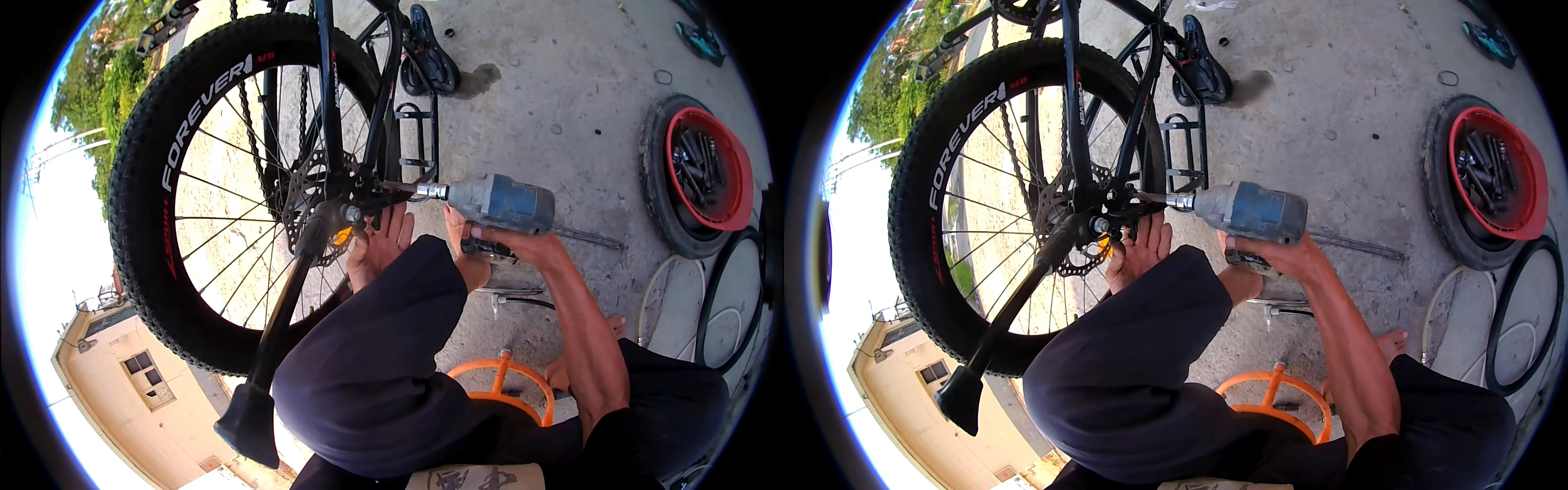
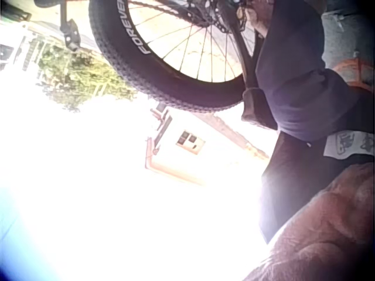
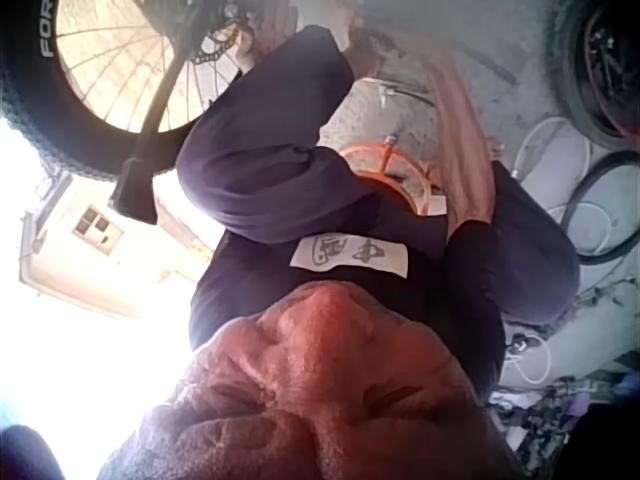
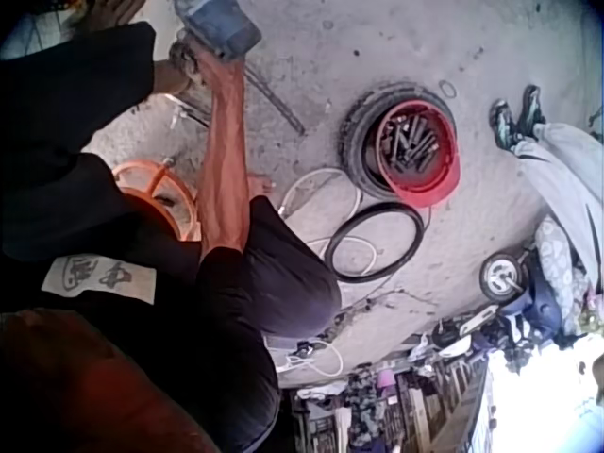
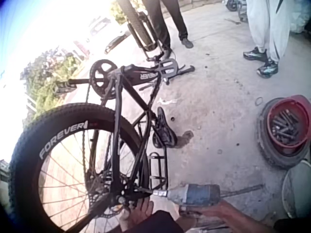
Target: The person unscrews bolts from the rear wheel assembly of a bicycle using a power tool, removes a rack, and then works on the chain and derailleur by hand.
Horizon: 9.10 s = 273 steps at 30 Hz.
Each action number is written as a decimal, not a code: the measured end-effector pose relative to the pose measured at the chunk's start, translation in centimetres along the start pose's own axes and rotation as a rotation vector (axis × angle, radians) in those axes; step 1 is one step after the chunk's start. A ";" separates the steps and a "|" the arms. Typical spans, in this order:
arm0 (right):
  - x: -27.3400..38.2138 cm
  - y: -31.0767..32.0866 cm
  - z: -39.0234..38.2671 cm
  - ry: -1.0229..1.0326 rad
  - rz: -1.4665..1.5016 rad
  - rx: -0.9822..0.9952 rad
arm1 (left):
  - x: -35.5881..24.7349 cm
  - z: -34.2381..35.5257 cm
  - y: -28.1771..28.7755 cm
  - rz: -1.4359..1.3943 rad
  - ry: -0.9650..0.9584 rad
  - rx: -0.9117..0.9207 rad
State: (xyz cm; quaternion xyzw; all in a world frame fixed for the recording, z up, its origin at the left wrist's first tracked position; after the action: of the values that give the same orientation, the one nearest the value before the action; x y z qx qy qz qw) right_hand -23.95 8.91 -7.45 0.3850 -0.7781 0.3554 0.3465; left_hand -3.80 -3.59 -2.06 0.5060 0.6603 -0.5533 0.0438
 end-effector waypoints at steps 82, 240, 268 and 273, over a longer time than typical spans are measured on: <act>1.7 -2.4 -3.7 0.554 -0.251 0.055 | -0.3 -0.8 -1.8 0.320 0.012 0.027; 25.0 -7.0 -42.5 0.994 -0.614 -0.706 | -15.8 -17.7 -5.2 1.398 -1.089 -0.382; 25.9 -10.2 -38.4 0.912 -0.262 -0.255 | -17.7 -16.9 -4.8 1.625 -0.858 -0.297; 25.4 -9.3 -29.0 0.732 -0.131 -0.191 | -19.8 -15.1 -4.7 1.618 -0.477 0.025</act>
State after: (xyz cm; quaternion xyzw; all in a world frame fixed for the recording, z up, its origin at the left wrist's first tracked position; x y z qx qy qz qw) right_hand -20.13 19.50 30.53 0.2474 -0.6065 0.3723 0.6576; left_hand 10.03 -3.57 19.23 0.6930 0.0611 -0.4508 0.5593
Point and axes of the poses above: each hand's wrist, its own z-axis towards the middle knuckle, its own y-axis out of the back of the hand, x = y × z, the point moved 5 cm from there along z, towards the middle knuckle, and after that the axes turned 6 degrees about -x, right-handed, at the moved point
